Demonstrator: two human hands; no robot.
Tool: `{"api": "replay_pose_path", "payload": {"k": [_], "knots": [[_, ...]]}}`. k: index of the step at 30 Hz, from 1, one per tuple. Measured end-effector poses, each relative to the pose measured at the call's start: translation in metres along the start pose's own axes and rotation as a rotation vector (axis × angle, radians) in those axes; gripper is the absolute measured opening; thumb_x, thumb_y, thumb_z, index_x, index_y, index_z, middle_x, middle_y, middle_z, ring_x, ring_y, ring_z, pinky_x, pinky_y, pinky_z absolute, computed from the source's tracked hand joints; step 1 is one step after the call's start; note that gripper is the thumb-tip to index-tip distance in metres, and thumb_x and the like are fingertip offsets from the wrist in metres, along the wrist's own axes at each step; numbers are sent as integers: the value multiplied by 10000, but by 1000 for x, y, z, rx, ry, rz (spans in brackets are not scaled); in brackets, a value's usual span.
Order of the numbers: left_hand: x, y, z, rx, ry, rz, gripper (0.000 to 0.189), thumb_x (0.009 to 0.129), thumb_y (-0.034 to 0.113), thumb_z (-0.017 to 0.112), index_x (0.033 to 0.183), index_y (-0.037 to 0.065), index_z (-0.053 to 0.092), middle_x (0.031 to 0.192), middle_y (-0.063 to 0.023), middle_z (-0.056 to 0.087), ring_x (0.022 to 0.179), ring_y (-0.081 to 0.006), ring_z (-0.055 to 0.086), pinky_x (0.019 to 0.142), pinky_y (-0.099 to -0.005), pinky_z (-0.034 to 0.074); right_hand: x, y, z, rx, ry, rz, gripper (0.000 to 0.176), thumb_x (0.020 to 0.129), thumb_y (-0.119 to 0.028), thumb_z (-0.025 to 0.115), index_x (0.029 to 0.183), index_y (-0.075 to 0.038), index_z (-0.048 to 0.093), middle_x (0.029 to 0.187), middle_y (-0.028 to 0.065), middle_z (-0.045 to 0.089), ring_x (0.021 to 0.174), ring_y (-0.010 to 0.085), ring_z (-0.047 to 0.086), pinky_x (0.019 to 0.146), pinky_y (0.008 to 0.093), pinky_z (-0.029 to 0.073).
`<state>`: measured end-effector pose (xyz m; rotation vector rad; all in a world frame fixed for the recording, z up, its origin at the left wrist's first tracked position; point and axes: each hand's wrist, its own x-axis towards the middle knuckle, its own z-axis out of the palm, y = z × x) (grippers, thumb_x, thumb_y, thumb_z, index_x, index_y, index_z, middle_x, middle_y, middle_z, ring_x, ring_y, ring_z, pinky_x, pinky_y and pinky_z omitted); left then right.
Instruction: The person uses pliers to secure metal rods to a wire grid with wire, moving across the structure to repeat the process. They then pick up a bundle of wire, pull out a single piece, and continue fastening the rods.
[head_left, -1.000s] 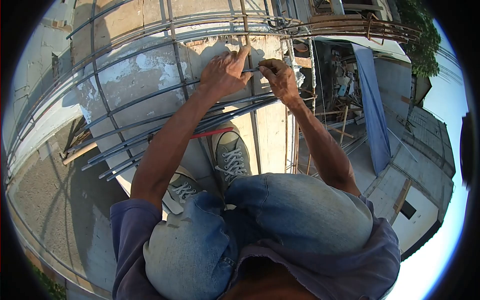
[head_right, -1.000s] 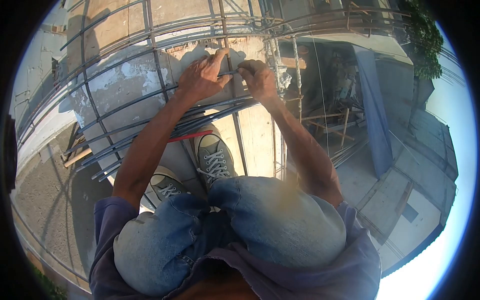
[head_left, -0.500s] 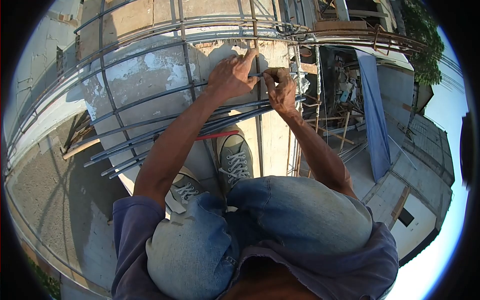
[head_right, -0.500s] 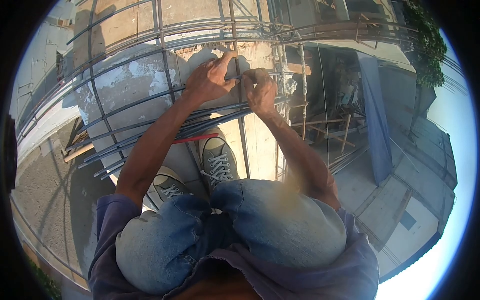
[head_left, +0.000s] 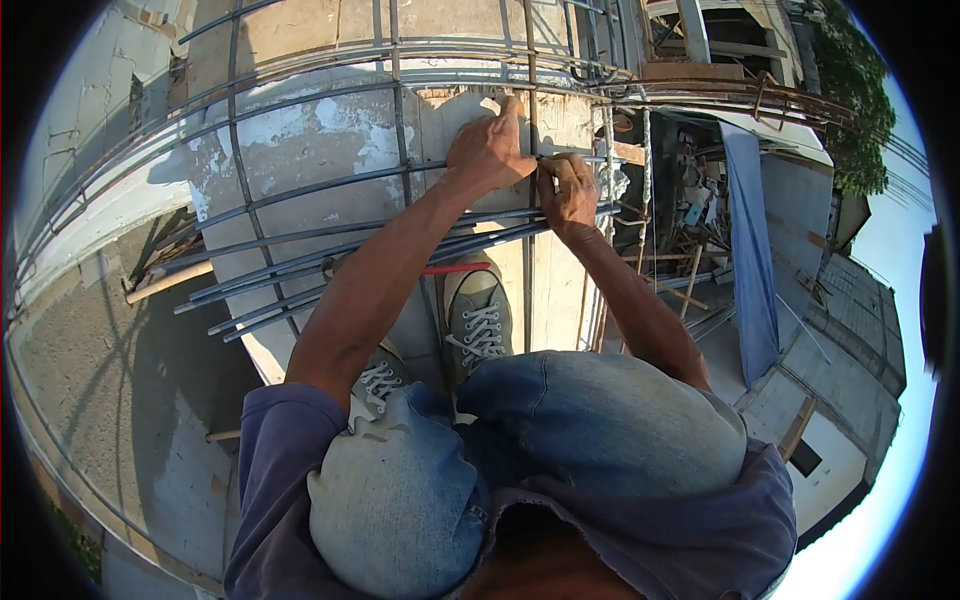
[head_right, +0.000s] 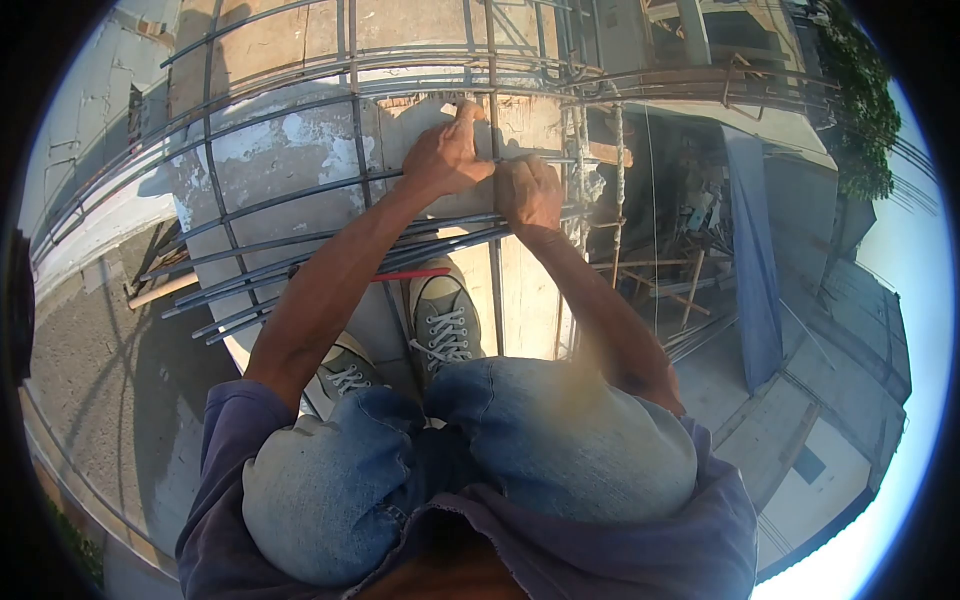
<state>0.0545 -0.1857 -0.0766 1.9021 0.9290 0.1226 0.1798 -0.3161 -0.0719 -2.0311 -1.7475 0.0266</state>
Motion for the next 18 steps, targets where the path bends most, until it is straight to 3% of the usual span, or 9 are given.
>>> {"api": "replay_pose_path", "payload": {"k": [2, 3, 5, 6, 7, 9, 14, 18], "knots": [[2, -2, 2, -3, -14, -18, 639, 689, 255, 686, 1245, 108, 408, 1011, -205, 648, 990, -384, 615, 837, -464, 488, 4, 11, -7, -179, -106, -261, 200, 745, -88, 608, 943, -109, 599, 974, 44, 557, 888, 249, 523, 748, 405, 377], [2, 0, 0, -9, -32, -30, 649, 681, 262, 691, 1240, 87, 411, 1033, -219, 646, 1005, -383, 613, 845, -456, 487, 7, 20, -11, -176, -104, -264, 200, 745, -88, 608, 943, -109, 599, 974, 44, 557, 888, 249, 523, 748, 405, 377], [3, 3, -3, -8, -46, -63, 640, 675, 261, 694, 1230, 84, 427, 1042, -219, 644, 1011, -378, 613, 845, -456, 487, 17, 26, -20, -300, -192, -510, 238, 730, -81, 611, 962, -132, 607, 1059, 22, 537, 960, 223, 516, 804, 418, 386], [3, 4, -3, -9, -67, -95, 632, 669, 259, 697, 1219, 81, 443, 1050, -220, 643, 1016, -373, 613, 845, -457, 486, 24, 25, -26, -318, -238, -582, 278, 724, -90, 614, 994, -158, 612, 1113, 0, 513, 1015, 205, 504, 887, 428, 380], [3, 4, -3, -9, -63, -96, 632, 669, 259, 697, 1219, 81, 443, 1050, -220, 643, 1016, -373, 613, 845, -457, 486, 30, 24, -31, -318, -237, -586, 278, 724, -90, 614, 994, -158, 612, 1113, 0, 513, 1015, 205, 504, 887, 428, 380], [6, -2, 1, 28, -26, -23, 594, 665, 267, 703, 1185, 80, 484, 1016, -198, 656, 992, -366, 625, 835, -446, 491, 44, 28, -39, -345, -423, -754, 296, 733, -115, 618, 1022, -177, 620, 1097, -19, 526, 1036, 183, 507, 946, 434, 366], [6, -11, 0, 31, -39, 69, 544, 686, 300, 725, 1136, 67, 527, 903, -147, 677, 913, -335, 647, 793, -423, 496, 54, 28, -37, -319, -477, -829, 271, 759, -102, 608, 1026, -146, 594, 893, 3, 513, 942, 175, 546, 978, 450, 380], [5, -15, -5, 17, -110, 179, 557, 698, 324, 751, 1139, 53, 547, 890, -121, 691, 896, -302, 653, 768, -401, 494, 57, 20, -38, -261, -505, -739, 336, 778, -42, 590, 1096, -133, 537, 876, 42, 500, 929, 215, 544, 983, 450, 381]]}}
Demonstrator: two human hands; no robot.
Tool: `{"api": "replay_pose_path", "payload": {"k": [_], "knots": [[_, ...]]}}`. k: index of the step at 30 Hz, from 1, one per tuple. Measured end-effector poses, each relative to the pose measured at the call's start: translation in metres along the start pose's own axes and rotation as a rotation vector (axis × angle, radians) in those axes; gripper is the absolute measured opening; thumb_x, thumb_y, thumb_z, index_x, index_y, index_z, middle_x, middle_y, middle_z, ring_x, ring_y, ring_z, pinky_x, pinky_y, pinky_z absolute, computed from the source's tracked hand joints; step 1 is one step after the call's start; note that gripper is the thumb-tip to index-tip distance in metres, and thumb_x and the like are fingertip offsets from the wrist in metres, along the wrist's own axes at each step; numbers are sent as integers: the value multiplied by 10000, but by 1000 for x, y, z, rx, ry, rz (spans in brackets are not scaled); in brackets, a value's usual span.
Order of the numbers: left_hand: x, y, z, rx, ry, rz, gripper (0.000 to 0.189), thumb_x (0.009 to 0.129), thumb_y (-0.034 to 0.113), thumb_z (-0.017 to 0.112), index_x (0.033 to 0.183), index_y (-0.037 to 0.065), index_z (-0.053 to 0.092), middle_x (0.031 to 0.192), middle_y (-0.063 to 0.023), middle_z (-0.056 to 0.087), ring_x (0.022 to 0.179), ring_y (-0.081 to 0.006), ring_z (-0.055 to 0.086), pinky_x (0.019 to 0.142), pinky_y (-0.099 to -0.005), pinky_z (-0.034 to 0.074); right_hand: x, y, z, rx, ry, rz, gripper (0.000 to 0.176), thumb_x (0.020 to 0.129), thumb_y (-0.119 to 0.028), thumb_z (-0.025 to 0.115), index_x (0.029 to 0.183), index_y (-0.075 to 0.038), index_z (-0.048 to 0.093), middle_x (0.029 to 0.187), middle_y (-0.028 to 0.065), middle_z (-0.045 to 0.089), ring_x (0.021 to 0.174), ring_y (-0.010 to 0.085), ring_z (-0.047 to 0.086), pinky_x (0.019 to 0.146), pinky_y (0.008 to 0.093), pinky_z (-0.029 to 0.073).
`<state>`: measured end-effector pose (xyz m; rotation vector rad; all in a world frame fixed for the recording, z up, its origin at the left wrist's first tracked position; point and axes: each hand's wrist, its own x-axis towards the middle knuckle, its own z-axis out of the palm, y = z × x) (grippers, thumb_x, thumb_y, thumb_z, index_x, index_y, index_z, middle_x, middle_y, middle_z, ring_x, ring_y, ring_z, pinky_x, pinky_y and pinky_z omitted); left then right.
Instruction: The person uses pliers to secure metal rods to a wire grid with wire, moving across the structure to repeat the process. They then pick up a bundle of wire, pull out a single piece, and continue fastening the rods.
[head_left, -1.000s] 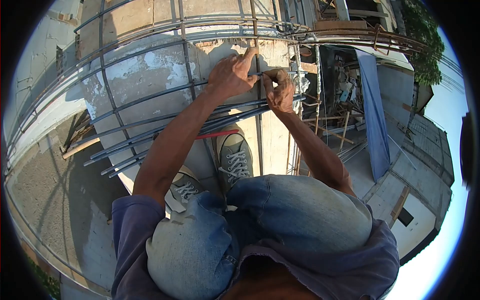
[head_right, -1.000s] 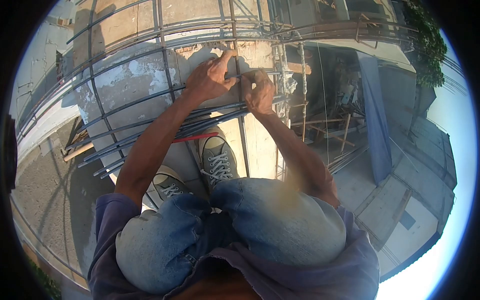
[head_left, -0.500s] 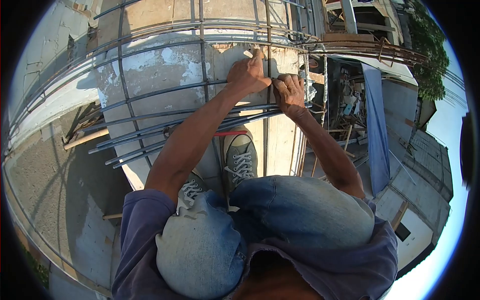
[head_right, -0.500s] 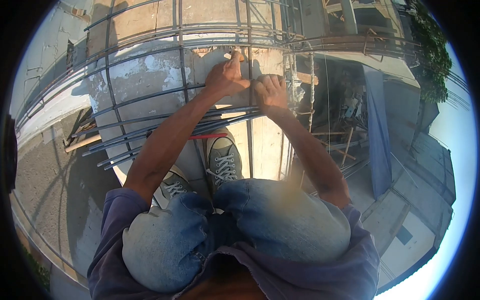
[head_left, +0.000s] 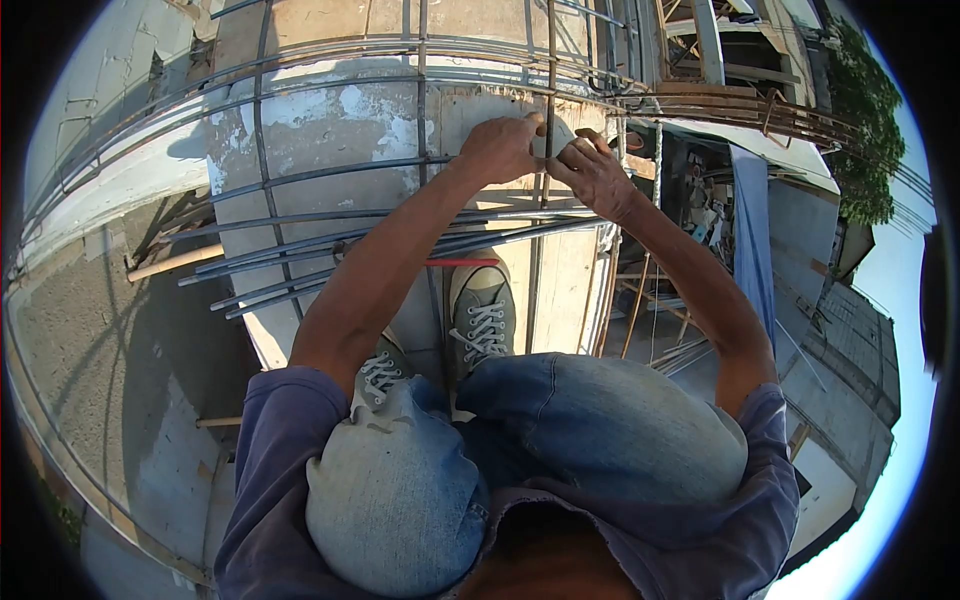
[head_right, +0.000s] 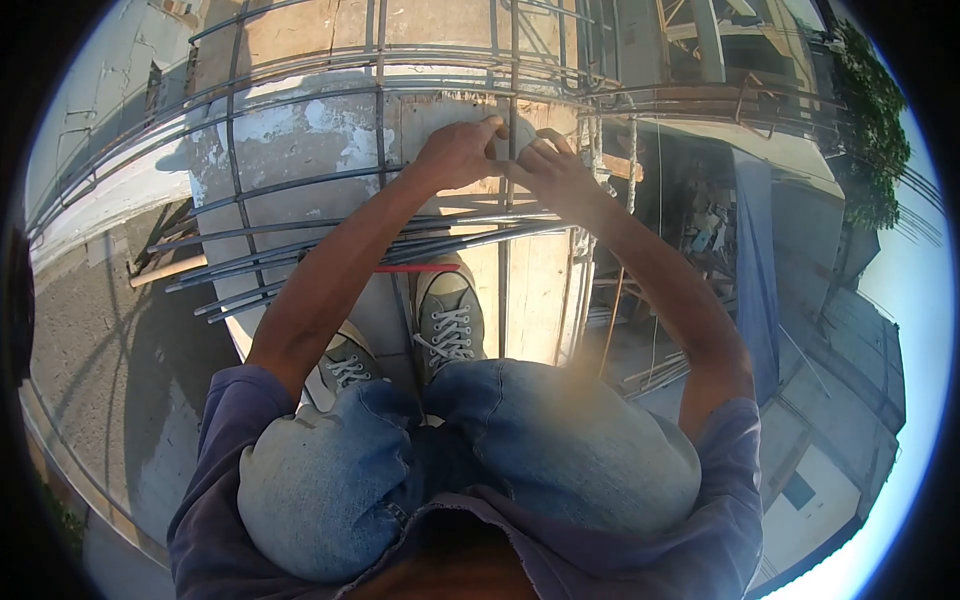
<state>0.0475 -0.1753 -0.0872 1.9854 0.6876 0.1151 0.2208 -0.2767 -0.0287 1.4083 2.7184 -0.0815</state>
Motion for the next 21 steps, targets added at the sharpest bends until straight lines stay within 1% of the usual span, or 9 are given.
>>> {"api": "replay_pose_path", "payload": {"k": [4, 6, 9, 10, 13, 15, 17, 19, 21], "knots": [[8, -7, -4, -166, -94, -25, 579, 720, 303, 747, 1180, 20, 538, 959, -125, 691, 878, -263, 658, 733, -364, 509, 1, -1, 4, 35, -54, 92, 306, 780, -48, 605, 1073, -116, 549, 866, 56, 502, 938, 234, 544, 966, 445, 387], [16, -5, -4, -477, -291, -162, 569, 742, 226, 738, 1205, -20, 517, 1028, -145, 676, 862, -216, 647, 689, -325, 518, 5, 1, 0, 89, 9, 107, 344, 722, -26, 608, 1043, -144, 575, 870, 18, 545, 955, 202, 559, 992, 410, 380], [25, -3, -4, -527, -370, -170, 555, 752, 143, 721, 1219, -45, 488, 1031, -153, 659, 833, -180, 626, 655, -286, 519, 9, 3, -7, 148, 96, 94, 310, 709, -46, 630, 1006, -127, 590, 925, 14, 591, 973, 196, 561, 982, 395, 386], [26, -4, -4, -531, -377, -169, 555, 752, 143, 721, 1219, -45, 488, 1031, -153, 659, 833, -180, 626, 655, -286, 519, 8, 6, -9, 162, 64, 84, 327, 712, -62, 644, 1029, -129, 599, 1001, 13, 611, 993, 209, 562, 970, 386, 391], [28, -10, 2, -608, -382, -161, 557, 734, 91, 721, 1214, -40, 471, 953, -138, 656, 751, -168, 607, 635, -275, 499, -3, 9, -2, 93, 59, 80, 337, 736, -56, 639, 1063, -129, 602, 998, 30, 610, 991, 225, 562, 936, 392, 407], [30, -14, 6, -701, -383, -123, 505, 725, 63, 710, 1164, -38, 483, 852, -111, 642, 670, -149, 574, 593, -268, 469, 0, -9, -14, 217, 122, 143, 332, 757, -62, 661, 1079, -116, 600, 1008, 48, 605, 991, 238, 563, 895, 391, 430], [24, -15, 9, -742, -330, -104, 471, 717, 55, 707, 1126, -39, 494, 817, -106, 636, 654, -145, 566, 575, -267, 455, -2, -36, -15, 309, 320, 415, 351, 759, -66, 733, 1083, -84, 600, 1030, 88, 605, 962, 286, 575, 815, 404, 463], [24, -15, 7, -784, -268, -82, 437, 709, 47, 705, 1089, -39, 506, 782, -100, 630, 638, -141, 559, 556, -266, 442, -3, -84, -16, 590, 221, 439, 357, 784, -120, 734, 1108, -75, 590, 1055, 101, 603, 977, 298, 580, 822, 418, 470], [29, -14, 8, -618, -294, -52, 447, 707, 57, 707, 1086, -57, 499, 782, -103, 630, 643, -138, 562, 535, -274, 441, 8, -125, -20, 650, 50, 253, 397, 795, -144, 706, 1160, -114, 553, 1147, 60, 561, 1055, 261, 551, 924, 399, 441]]}}
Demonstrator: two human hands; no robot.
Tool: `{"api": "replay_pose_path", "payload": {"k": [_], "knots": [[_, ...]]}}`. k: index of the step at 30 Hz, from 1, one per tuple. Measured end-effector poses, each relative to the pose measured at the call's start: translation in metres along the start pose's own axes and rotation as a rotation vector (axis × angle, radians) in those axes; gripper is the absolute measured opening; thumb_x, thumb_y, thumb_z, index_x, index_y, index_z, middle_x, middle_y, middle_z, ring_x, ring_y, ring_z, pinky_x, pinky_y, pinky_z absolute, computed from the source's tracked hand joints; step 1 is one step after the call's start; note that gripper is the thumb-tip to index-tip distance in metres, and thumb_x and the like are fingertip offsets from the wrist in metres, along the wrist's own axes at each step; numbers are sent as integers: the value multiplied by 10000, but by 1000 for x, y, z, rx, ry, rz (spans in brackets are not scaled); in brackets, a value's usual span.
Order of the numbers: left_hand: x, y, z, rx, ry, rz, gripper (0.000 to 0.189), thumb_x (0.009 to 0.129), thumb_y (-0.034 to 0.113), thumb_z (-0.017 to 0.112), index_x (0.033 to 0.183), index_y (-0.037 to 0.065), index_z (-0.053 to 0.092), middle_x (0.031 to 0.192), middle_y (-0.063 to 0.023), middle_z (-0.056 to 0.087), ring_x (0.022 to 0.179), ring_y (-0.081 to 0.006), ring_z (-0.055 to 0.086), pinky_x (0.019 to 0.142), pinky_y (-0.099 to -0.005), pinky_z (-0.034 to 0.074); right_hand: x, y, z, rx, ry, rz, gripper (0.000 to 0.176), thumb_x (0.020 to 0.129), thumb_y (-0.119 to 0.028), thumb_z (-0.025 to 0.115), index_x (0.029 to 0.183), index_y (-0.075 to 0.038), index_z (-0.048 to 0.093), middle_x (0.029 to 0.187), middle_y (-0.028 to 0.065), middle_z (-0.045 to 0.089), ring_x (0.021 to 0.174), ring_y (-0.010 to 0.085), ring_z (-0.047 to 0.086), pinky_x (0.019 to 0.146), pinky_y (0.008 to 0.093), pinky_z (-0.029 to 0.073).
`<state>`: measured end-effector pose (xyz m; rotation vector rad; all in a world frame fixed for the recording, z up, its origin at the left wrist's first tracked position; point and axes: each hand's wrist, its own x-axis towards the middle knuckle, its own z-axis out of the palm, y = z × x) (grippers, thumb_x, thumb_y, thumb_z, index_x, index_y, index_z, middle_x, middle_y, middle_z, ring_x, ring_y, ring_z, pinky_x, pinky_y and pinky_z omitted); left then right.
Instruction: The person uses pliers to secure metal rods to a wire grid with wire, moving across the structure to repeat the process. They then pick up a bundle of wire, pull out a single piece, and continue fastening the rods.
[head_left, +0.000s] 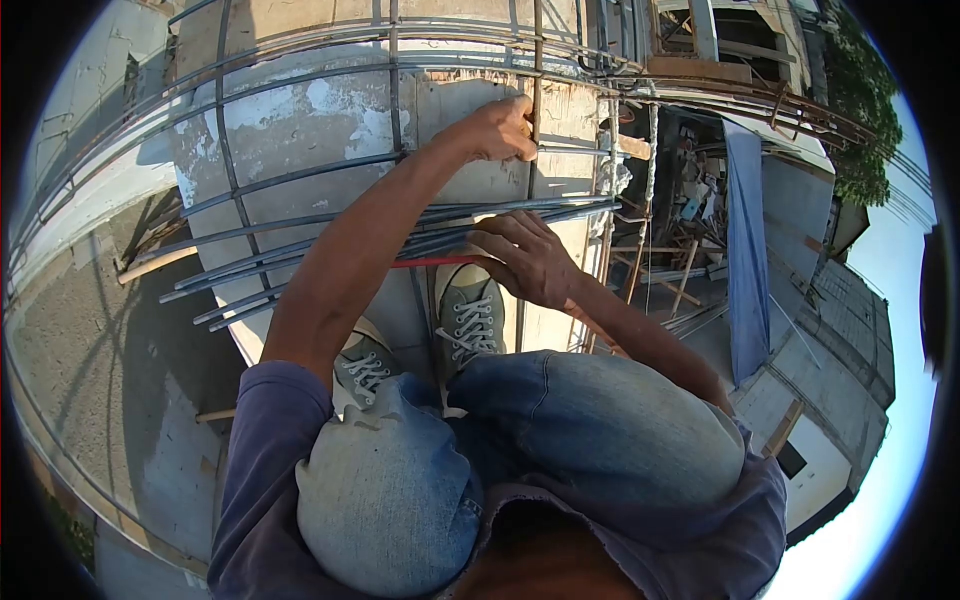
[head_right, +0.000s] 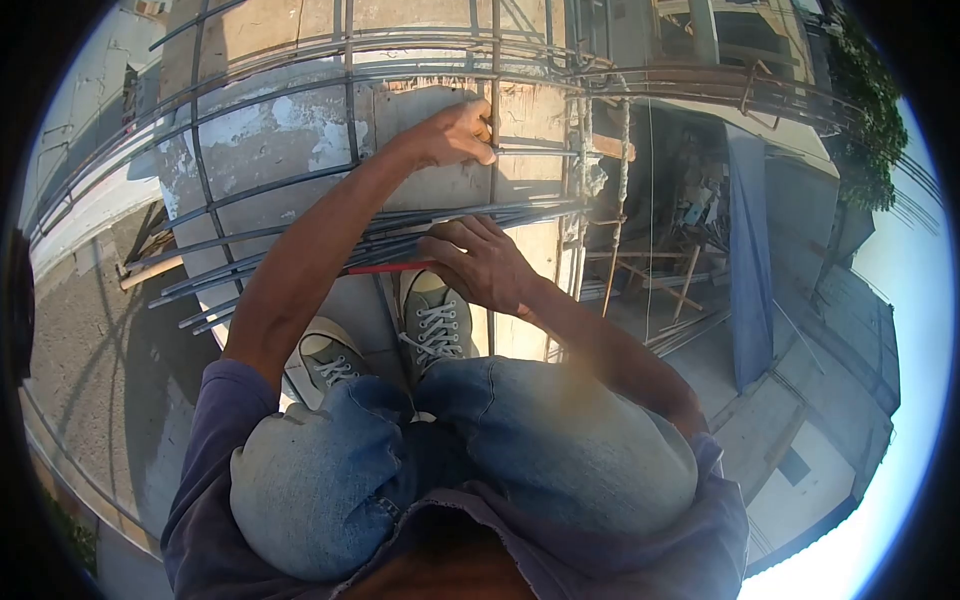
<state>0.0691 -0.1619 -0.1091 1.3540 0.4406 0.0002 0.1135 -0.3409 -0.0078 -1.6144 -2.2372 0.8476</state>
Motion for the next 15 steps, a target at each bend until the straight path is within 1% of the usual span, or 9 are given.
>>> {"api": "replay_pose_path", "payload": {"k": [1, 2, 3, 4, 6, 7, 9, 13, 15], "knots": [[6, -13, 2, -55, 19, 39, 516, 704, 78, 717, 1131, -79, 474, 842, -137, 638, 675, -170, 596, 581, -293, 479, 3, -8, 15, -23, 25, -20, 427, 792, -164, 709, 1183, -115, 545, 1176, 67, 550, 1090, 263, 535, 953, 418, 427], [10, -14, 0, -62, 21, 18, 516, 704, 78, 717, 1131, -79, 474, 842, -137, 638, 675, -170, 596, 581, -293, 479, 2, -15, 29, -32, 46, -44, 458, 790, -184, 712, 1207, -116, 537, 1205, 73, 539, 1126, 266, 519, 982, 437, 413], [11, -13, 2, -1, 17, -34, 549, 702, 89, 722, 1154, -85, 463, 874, -152, 642, 711, -188, 613, 617, -301, 495, 5, -20, 33, -78, -42, 6, 505, 784, -228, 713, 1238, -111, 526, 1251, 92, 509, 1188, 260, 475, 1021, 473, 376], [10, -11, 2, 67, 14, -84, 583, 699, 100, 726, 1177, -91, 451, 905, -167, 645, 747, -206, 630, 652, -309, 511, 9, -25, 36, -91, -17, 26, 532, 789, -243, 705, 1264, -106, 508, 1269, 101, 497, 1196, 269, 460, 1000, 475, 379], [5, -9, 4, 28, 37, -97, 657, 694, 120, 731, 1231, -105, 427, 952, -178, 647, 814, -224, 642, 704, -313, 521, 17, -30, 49, -103, 52, 38, 504, 777, -222, 704, 1229, -94, 522, 1234, 101, 503, 1161, 274, 468, 966, 460, 392], [6, -9, 2, 53, -5, -112, 737, 692, 136, 736, 1289, -116, 386, 978, -173, 647, 827, -218, 634, 705, -314, 520, 21, -31, 55, -87, 56, 35, 504, 777, -222, 704, 1229, -94, 522, 1234, 101, 503, 1161, 274, 468, 966, 460, 392], [4, -9, 1, 72, -15, -115, 754, 690, 138, 738, 1300, -118, 377, 989, -176, 645, 830, -219, 632, 706, -313, 519, 27, -32, 58, -169, 71, -12, 397, 778, -160, 668, 1149, -83, 549, 1170, 100, 515, 1087, 276, 497, 919, 431, 416], [0, -5, -2, 60, -1, -87, 733, 685, 140, 743, 1273, -116, 389, 1001, -180, 640, 846, -222, 626, 721, -312, 535, 32, -23, 55, -193, 15, -82, 329, 772, -77, 620, 1093, -72, 545, 1131, 102, 521, 1041, 271, 514, 912, 403, 429], [0, 2, -1, 81, -14, -112, 691, 705, 122, 741, 1252, -117, 393, 1009, -197, 629, 887, -233, 639, 768, -316, 560, 32, -26, 46, -104, 40, -125, 326, 746, 15, 622, 1056, -39, 537, 1122, 121, 532, 1046, 289, 557, 888, 391, 493]]}}
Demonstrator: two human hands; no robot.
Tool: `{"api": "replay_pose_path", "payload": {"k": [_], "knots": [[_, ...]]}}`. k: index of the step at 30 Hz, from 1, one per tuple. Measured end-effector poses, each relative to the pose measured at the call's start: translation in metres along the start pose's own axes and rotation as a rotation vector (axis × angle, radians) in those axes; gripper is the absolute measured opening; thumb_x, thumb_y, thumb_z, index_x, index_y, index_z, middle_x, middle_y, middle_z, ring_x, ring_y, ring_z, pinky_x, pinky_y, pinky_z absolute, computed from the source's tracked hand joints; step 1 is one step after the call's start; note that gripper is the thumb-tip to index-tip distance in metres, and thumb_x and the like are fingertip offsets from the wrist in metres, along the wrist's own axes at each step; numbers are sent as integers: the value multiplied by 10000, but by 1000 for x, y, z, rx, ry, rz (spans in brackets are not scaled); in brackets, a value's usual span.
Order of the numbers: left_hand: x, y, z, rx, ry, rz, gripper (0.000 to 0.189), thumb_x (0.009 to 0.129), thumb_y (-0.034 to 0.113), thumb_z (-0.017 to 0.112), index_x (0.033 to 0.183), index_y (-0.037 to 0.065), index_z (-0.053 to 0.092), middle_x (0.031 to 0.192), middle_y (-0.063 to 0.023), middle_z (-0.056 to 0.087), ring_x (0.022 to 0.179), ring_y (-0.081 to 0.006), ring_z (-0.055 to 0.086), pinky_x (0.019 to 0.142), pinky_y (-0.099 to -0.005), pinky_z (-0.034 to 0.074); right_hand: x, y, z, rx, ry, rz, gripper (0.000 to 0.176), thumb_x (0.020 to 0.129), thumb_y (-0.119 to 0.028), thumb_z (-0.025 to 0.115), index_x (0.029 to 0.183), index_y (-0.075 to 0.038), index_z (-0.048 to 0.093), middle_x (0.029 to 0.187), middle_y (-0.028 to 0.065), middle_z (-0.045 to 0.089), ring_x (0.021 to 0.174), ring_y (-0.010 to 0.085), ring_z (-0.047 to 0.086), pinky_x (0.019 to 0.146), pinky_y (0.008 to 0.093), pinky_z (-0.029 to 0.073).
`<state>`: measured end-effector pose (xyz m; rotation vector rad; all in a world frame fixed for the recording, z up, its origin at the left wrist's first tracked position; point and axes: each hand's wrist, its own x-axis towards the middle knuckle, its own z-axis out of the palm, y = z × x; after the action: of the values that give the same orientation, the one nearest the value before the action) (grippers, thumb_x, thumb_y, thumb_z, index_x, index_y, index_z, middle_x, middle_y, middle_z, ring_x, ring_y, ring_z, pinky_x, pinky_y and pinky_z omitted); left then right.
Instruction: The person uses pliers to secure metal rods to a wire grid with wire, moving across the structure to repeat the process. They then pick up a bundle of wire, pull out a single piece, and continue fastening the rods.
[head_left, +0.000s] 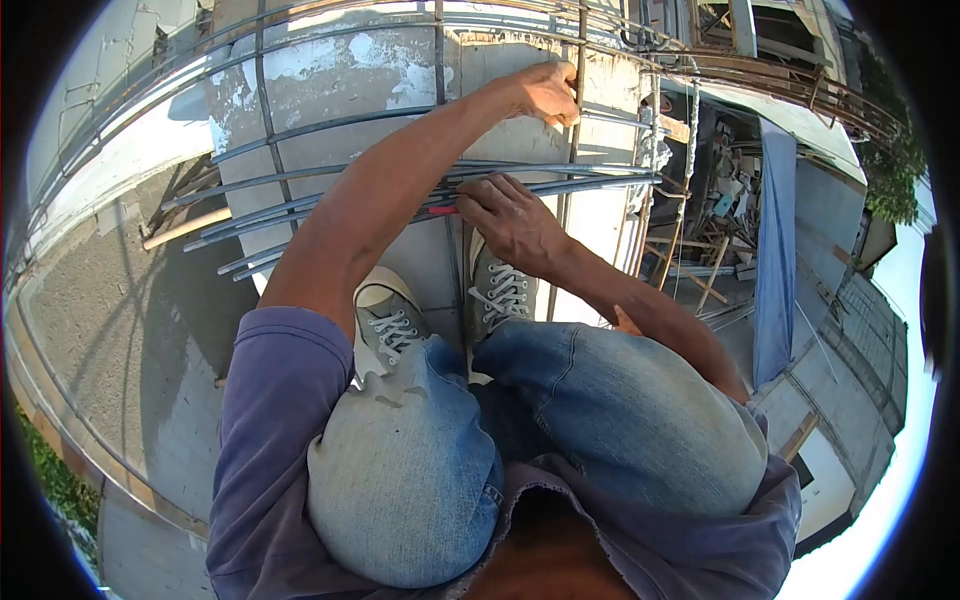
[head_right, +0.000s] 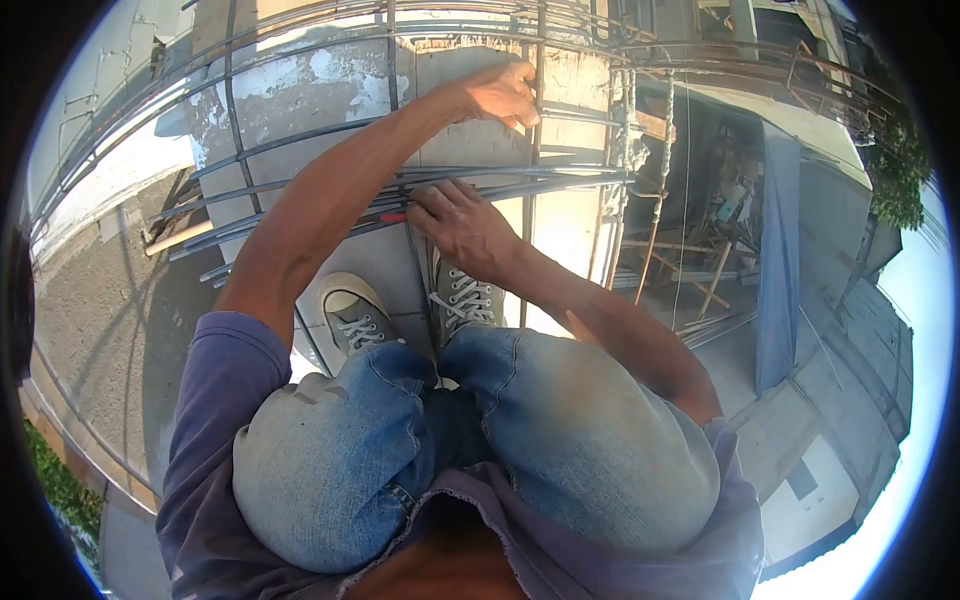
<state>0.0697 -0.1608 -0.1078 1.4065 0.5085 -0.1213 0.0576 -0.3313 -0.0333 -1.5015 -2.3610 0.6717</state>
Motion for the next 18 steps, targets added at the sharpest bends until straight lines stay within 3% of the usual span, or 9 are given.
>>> {"api": "replay_pose_path", "payload": {"k": [5, 8, 12, 14, 15, 17, 18], "knots": [[-5, 7, -4, -36, -73, 34, 647, 747, 92, 728, 1254, -123, 388, 1104, -256, 600, 911, -259, 657, 771, -328, 570, -11, -16, -40, 193, -174, 6, 216, 807, 9, 629, 987, -15, 512, 1203, 128, 475, 1052, 294, 571, 862, 365, 539], [-6, 6, -4, -96, -64, 8, 669, 750, 84, 729, 1277, -125, 373, 1132, -276, 592, 933, -276, 656, 796, -328, 573, -33, -25, -60, 546, -178, 135, 168, 819, 12, 624, 944, -21, 516, 1217, 157, 473, 1122, 342, 519, 879, 408, 503], [-2, -1, -4, -92, -54, 37, 676, 735, 97, 738, 1267, -123, 384, 1086, -253, 605, 932, -274, 654, 783, -327, 579, -75, -32, -78, 654, -182, 258, 188, 811, 42, 581, 965, -48, 523, 1265, 172, 453, 1186, 347, 505, 904, 402, 496], [-1, 0, -3, -83, -41, 30, 671, 726, 98, 739, 1257, -123, 392, 1055, -241, 615, 924, -269, 655, 772, -324, 580, -90, -36, -81, 1334, -28, 473, 123, 837, -8, 585, 933, -58, 528, 1353, 161, 407, 1154, 316, 551, 890, 481, 522], [-1, 1, -2, -79, -23, 18, 666, 717, 99, 739, 1247, -122, 400, 1023, -230, 624, 916, -264, 656, 762, -321, 581, -93, -38, -82, 1330, -22, 475, 123, 837, -8, 585, 933, -58, 528, 1353, 161, 407, 1154, 316, 551, 890, 481, 522], [2, -2, -2, -98, -25, 28, 630, 707, 95, 736, 1215, -119, 431, 939, -198, 648, 870, -245, 659, 743, -318, 582, -98, -41, -87, 1696, 235, 674, 154, 845, -5, 548, 985, -65, 527, 1322, 153, 399, 1145, 327, 560, 887, 510, 532], [4, -5, -2, -107, -17, 30, 599, 706, 91, 734, 1192, -114, 450, 907, -172, 655, 847, -228, 658, 725, -312, 579, -98, -38, -93, 1469, 270, 750, 198, 843, -23, 556, 1035, -52, 518, 1264, 150, 402, 1089, 327, 596, 868, 490, 552]]}}
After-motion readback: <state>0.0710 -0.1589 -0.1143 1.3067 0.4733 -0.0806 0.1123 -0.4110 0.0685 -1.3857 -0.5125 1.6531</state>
